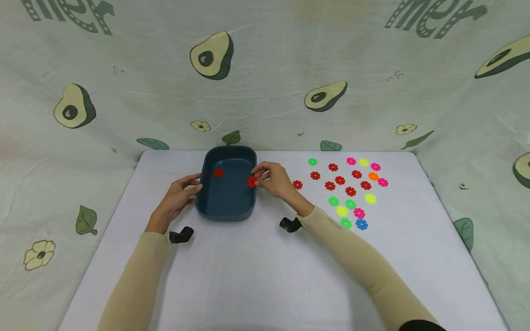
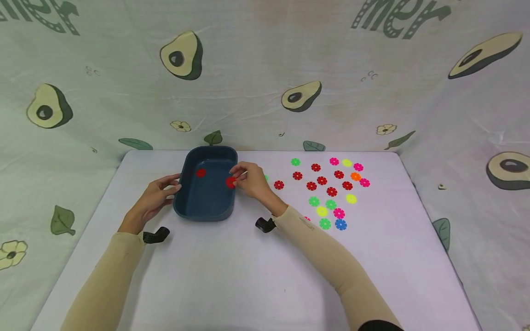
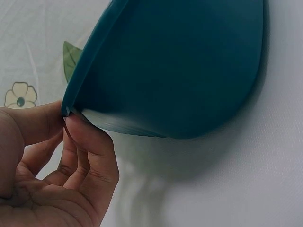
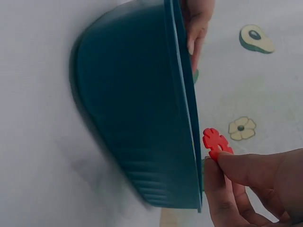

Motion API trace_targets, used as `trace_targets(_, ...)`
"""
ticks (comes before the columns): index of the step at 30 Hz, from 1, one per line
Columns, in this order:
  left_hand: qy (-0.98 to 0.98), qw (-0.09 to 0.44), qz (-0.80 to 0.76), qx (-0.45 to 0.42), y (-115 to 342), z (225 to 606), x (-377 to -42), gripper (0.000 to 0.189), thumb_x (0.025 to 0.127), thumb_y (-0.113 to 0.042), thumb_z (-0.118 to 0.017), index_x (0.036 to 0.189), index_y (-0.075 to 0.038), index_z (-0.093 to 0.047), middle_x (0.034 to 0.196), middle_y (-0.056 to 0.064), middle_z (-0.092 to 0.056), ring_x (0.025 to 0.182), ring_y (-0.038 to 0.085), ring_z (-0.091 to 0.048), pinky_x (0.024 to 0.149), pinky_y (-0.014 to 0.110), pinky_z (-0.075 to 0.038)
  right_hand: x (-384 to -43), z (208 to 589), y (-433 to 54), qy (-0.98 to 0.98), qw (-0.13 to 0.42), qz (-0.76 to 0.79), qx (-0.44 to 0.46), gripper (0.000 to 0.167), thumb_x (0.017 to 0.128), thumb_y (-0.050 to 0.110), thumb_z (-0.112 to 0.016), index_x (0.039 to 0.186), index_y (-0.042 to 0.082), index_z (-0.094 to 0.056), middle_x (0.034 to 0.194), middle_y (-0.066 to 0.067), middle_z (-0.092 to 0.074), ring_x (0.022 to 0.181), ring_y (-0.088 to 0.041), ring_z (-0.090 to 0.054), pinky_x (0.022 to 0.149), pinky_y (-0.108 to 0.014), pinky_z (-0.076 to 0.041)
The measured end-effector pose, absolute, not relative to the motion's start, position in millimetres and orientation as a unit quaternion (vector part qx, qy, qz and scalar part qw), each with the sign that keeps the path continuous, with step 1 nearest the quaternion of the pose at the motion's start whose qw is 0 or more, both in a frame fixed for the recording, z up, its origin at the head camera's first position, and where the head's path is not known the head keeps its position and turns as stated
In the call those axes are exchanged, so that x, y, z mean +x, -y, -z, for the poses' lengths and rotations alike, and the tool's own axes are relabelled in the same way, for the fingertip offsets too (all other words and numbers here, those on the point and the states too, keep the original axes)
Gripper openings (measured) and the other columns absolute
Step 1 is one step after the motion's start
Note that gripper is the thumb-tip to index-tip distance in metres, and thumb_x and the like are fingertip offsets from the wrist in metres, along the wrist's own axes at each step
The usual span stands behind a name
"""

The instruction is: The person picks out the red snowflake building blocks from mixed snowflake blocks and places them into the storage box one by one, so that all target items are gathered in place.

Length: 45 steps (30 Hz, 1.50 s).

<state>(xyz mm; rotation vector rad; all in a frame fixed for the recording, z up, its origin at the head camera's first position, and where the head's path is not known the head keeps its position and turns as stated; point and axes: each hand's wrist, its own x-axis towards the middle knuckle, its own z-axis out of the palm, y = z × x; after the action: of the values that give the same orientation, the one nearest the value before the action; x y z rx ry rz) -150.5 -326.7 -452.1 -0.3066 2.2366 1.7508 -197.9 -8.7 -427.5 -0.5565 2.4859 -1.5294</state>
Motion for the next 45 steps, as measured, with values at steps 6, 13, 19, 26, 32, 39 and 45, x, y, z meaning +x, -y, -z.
trace_targets(6, -0.774, 0.142, -0.608, -0.105, 326, 452, -151, 0.058, 0.110, -0.015, -0.059, 0.164, -0.010, -0.039, 0.134, 0.009, -0.046, 0.099, 0.011, -0.052, 0.077, 0.022, -0.053, -203, 422, 20, -0.830, 0.089, 0.518, -0.188, 0.026, 0.093, -0.009, -0.075, 0.118, -0.003, -0.073, 0.110, -0.018, -0.072, 0.097, -0.031, -0.073, 0.082, -0.032, -0.061)
trace_targets(13, -0.769, 0.143, -0.614, -0.103, 328, 453, -151, 0.058, 0.110, -0.014, -0.058, 0.164, -0.009, -0.038, 0.131, 0.006, -0.046, 0.098, 0.009, -0.054, 0.077, 0.023, -0.054, -207, 416, 34, -0.821, 0.099, 0.525, -0.199, 0.026, 0.093, -0.011, -0.073, 0.119, -0.005, -0.072, 0.112, -0.020, -0.072, 0.099, -0.032, -0.074, 0.083, -0.031, -0.061)
trace_targets(19, -0.772, 0.143, -0.611, -0.101, 328, 451, -150, 0.058, 0.110, -0.014, -0.058, 0.164, -0.009, -0.038, 0.134, 0.010, -0.046, 0.098, 0.010, -0.053, 0.077, 0.023, -0.054, -214, 412, 48, -0.824, 0.097, 0.520, -0.201, 0.026, 0.093, -0.009, -0.074, 0.119, -0.004, -0.073, 0.111, -0.019, -0.073, 0.097, -0.031, -0.073, 0.085, -0.031, -0.060)
trace_targets(26, -0.773, 0.142, -0.609, -0.105, 327, 452, -150, 0.057, 0.110, -0.014, -0.058, 0.164, -0.009, -0.039, 0.136, 0.011, -0.046, 0.099, 0.011, -0.053, 0.077, 0.023, -0.053, -218, 408, 66, -0.822, 0.111, 0.525, -0.192, 0.027, 0.092, -0.010, -0.074, 0.117, -0.003, -0.073, 0.109, -0.019, -0.073, 0.095, -0.031, -0.073, 0.083, -0.030, -0.060)
trace_targets(32, -0.776, 0.138, -0.607, -0.104, 327, 452, -149, 0.057, 0.110, -0.014, -0.059, 0.164, -0.009, -0.040, 0.136, 0.011, -0.046, 0.098, 0.011, -0.052, 0.076, 0.023, -0.053, -222, 407, 79, -0.825, 0.124, 0.519, -0.187, 0.028, 0.091, -0.011, -0.075, 0.118, -0.003, -0.074, 0.110, -0.019, -0.073, 0.096, -0.031, -0.074, 0.083, -0.032, -0.059)
trace_targets(39, -0.779, 0.135, -0.603, -0.104, 327, 450, -149, 0.057, 0.110, -0.015, -0.059, 0.163, -0.010, -0.041, 0.137, 0.012, -0.047, 0.098, 0.011, -0.052, 0.075, 0.023, -0.053, -227, 405, 95, -0.832, 0.134, 0.511, -0.171, 0.029, 0.090, -0.009, -0.077, 0.119, -0.002, -0.074, 0.110, -0.018, -0.075, 0.099, -0.031, -0.073, 0.085, -0.034, -0.059)
trace_targets(45, -0.777, 0.135, -0.606, -0.102, 327, 450, -149, 0.056, 0.110, -0.016, -0.059, 0.163, -0.009, -0.041, 0.138, 0.013, -0.046, 0.099, 0.012, -0.053, 0.076, 0.023, -0.053, -230, 408, 106, -0.845, 0.135, 0.494, -0.153, 0.030, 0.089, -0.008, -0.078, 0.117, 0.002, -0.076, 0.107, -0.016, -0.076, 0.101, -0.030, -0.070, 0.083, -0.034, -0.056)
